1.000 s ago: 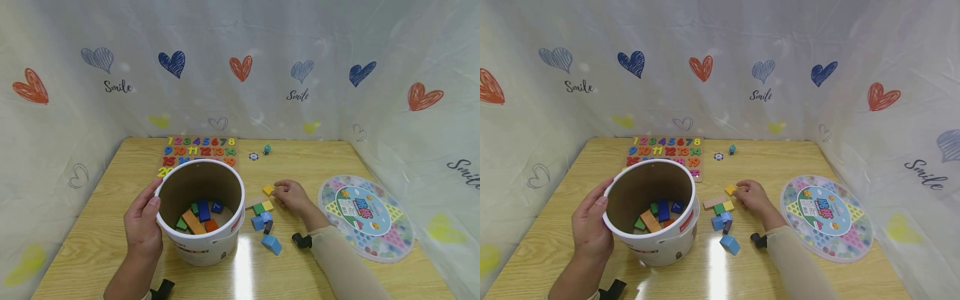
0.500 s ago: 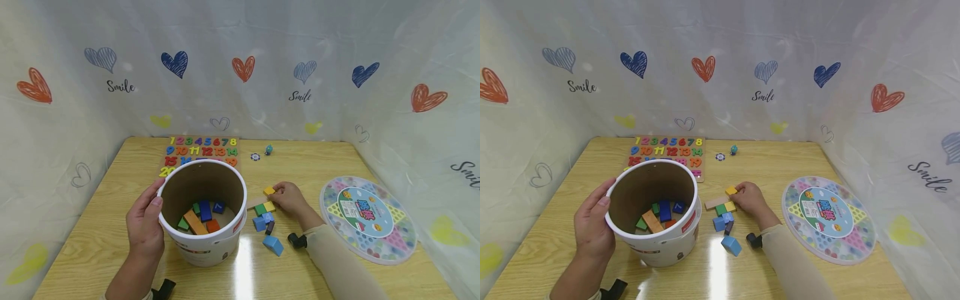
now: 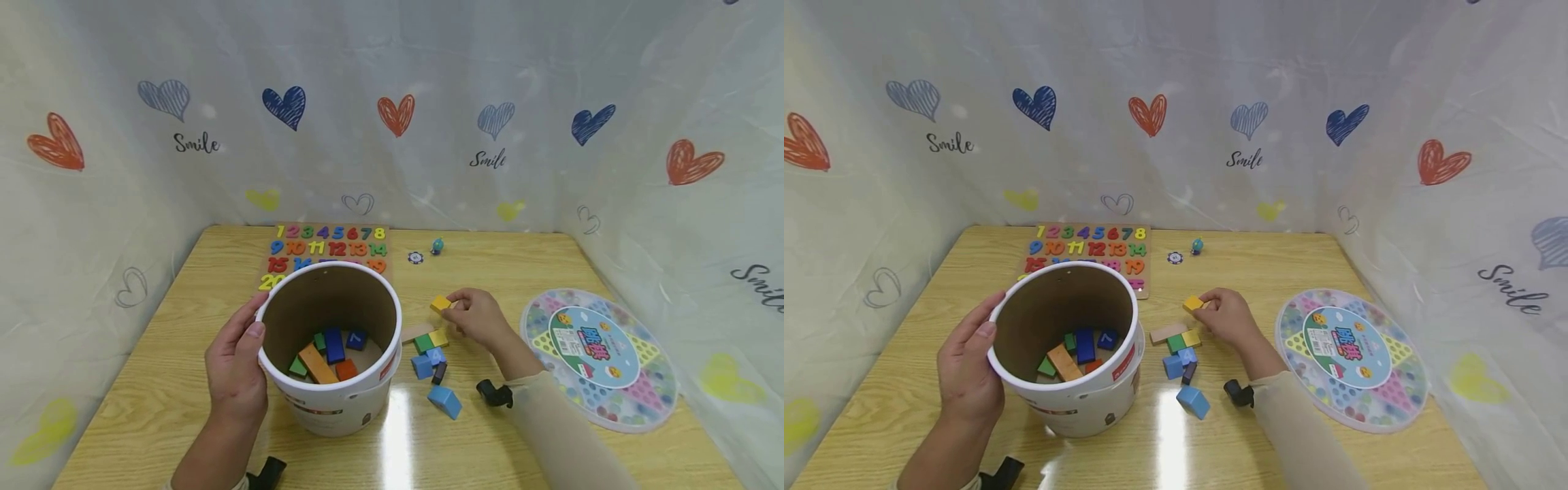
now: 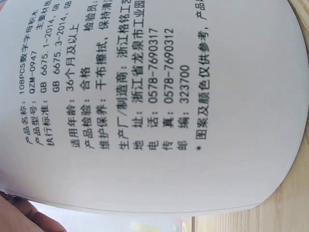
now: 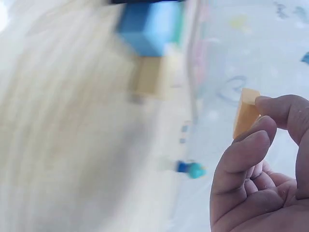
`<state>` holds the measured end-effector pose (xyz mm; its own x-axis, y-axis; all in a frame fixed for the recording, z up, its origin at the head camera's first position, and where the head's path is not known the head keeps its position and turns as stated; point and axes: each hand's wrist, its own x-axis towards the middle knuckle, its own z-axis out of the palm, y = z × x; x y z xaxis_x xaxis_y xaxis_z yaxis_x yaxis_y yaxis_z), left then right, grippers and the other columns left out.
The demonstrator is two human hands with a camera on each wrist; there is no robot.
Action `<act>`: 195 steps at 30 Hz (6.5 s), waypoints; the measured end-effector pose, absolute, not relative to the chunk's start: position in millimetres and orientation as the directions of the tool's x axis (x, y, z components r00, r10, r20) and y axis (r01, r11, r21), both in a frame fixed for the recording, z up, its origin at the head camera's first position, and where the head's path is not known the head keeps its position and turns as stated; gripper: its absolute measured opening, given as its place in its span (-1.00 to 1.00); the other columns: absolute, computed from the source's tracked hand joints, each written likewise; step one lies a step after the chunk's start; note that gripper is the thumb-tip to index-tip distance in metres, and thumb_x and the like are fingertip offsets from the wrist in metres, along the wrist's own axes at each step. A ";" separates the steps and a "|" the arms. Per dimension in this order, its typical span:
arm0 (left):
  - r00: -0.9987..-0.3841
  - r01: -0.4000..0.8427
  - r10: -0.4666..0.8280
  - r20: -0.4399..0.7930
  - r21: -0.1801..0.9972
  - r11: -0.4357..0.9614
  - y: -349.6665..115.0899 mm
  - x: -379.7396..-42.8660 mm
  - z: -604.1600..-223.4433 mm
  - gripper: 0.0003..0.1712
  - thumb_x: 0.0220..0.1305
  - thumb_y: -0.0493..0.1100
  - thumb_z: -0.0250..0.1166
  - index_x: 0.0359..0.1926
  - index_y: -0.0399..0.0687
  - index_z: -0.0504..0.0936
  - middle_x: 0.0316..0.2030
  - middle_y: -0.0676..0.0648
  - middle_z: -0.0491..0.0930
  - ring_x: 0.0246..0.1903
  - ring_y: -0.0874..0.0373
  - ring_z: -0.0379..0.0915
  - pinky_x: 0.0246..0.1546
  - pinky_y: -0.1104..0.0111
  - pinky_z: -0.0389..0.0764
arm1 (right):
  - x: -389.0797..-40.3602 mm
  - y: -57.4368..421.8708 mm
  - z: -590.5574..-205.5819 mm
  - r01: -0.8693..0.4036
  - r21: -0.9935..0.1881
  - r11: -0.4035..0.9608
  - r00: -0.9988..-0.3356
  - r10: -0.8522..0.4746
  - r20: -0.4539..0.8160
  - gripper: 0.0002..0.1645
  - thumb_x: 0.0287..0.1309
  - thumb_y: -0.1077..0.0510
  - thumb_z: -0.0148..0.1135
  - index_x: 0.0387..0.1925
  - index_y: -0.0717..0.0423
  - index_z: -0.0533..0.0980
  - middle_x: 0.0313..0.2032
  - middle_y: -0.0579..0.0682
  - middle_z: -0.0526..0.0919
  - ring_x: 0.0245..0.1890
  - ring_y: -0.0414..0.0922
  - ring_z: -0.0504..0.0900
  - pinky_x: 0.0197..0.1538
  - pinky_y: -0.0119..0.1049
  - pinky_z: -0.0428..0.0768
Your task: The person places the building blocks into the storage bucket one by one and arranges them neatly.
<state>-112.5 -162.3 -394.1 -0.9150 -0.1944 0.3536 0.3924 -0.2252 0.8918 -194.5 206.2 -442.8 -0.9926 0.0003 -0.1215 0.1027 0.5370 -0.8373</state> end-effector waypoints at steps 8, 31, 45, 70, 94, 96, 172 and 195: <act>-0.905 0.415 -0.206 0.371 0.875 -0.248 -162.8 -113.5 -395.0 -0.58 0.40 -0.32 -0.03 0.22 -0.35 0.41 0.20 -0.24 0.42 0.21 -0.07 0.32 0.11 0.26 0.47 | -179.3 196.7 -399.5 0.004 -0.862 0.507 -0.997 -0.062 -0.040 -0.63 0.07 0.06 0.35 -0.08 0.03 0.51 -0.47 0.13 0.60 -0.65 -0.04 0.47 -0.60 -0.17 0.54; -0.903 0.424 -0.201 0.380 0.868 -0.260 -162.2 -114.2 -395.8 -0.59 0.39 -0.32 -0.04 0.21 -0.30 0.44 0.18 -0.27 0.43 0.19 -0.10 0.33 0.11 0.23 0.47 | -125.2 134.0 -312.1 -0.270 -0.918 0.290 -0.924 -0.347 0.162 -0.67 0.06 0.27 0.33 -0.09 0.09 0.54 -0.56 0.11 0.51 -0.68 -0.08 0.38 -0.64 -0.31 0.45; -0.909 0.409 -0.198 0.367 0.879 -0.244 -162.3 -114.3 -397.4 -0.59 0.40 -0.30 -0.03 0.22 -0.26 0.44 0.18 -0.21 0.44 0.19 -0.08 0.33 0.11 0.21 0.46 | -119.3 133.8 -317.6 -0.246 -0.925 0.288 -0.929 -0.341 0.141 -0.64 0.10 0.25 0.31 -0.03 0.09 0.52 -0.54 0.11 0.51 -0.66 -0.12 0.39 -0.62 -0.33 0.44; -0.893 0.440 -0.229 0.387 0.859 -0.263 -160.9 -114.9 -396.7 -0.59 0.38 -0.33 -0.03 0.20 -0.37 0.43 0.17 -0.25 0.44 0.17 -0.04 0.36 0.07 0.32 0.49 | -176.0 220.7 -486.0 0.137 -0.902 0.410 -0.949 -0.205 -0.238 -0.50 0.03 0.29 0.28 0.07 0.20 0.46 -0.70 -0.07 0.38 -0.73 -0.16 0.34 -0.65 -0.34 0.39; -0.899 0.427 -0.221 0.379 0.870 -0.247 -160.7 -114.4 -397.7 -0.58 0.38 -0.32 -0.03 0.21 -0.34 0.43 0.18 -0.24 0.44 0.17 -0.05 0.36 0.07 0.31 0.50 | -168.8 216.5 -473.1 0.043 -0.865 0.499 -0.974 -0.171 -0.147 -0.64 0.05 0.22 0.31 -0.07 0.14 0.51 -0.64 -0.01 0.50 -0.77 -0.18 0.34 -0.70 -0.37 0.34; -0.900 0.424 -0.225 0.374 0.873 -0.243 -160.9 -114.6 -398.3 -0.59 0.38 -0.32 -0.03 0.20 -0.33 0.44 0.17 -0.25 0.44 0.17 -0.06 0.36 0.07 0.29 0.50 | -167.4 215.5 -467.2 0.041 -0.868 0.494 -0.974 -0.176 -0.146 -0.65 0.05 0.21 0.31 -0.07 0.13 0.51 -0.64 0.02 0.50 -0.76 -0.17 0.34 -0.68 -0.36 0.34; -0.898 0.431 -0.215 0.384 0.867 -0.250 -159.2 -112.0 -392.8 -0.58 0.37 -0.35 -0.06 0.20 -0.34 0.44 0.17 -0.29 0.43 0.17 -0.11 0.34 0.10 0.23 0.47 | -203.8 200.5 -482.0 0.006 -0.852 0.523 -0.931 -0.309 -0.195 -0.64 0.03 0.30 0.30 -0.06 0.18 0.55 -0.72 -0.06 0.45 -0.78 -0.21 0.35 -0.67 -0.39 0.36; -0.894 0.438 -0.212 0.394 0.867 -0.238 -161.1 -114.9 -397.7 -0.58 0.39 -0.31 -0.03 0.22 -0.35 0.42 0.18 -0.23 0.44 0.17 -0.04 0.35 0.06 0.34 0.50 | -187.2 208.6 -451.4 0.040 -0.956 0.291 -0.982 -0.167 -0.092 -0.67 0.13 0.23 0.28 -0.04 0.19 0.53 -0.72 0.00 0.38 -0.72 -0.09 0.36 -0.64 -0.22 0.37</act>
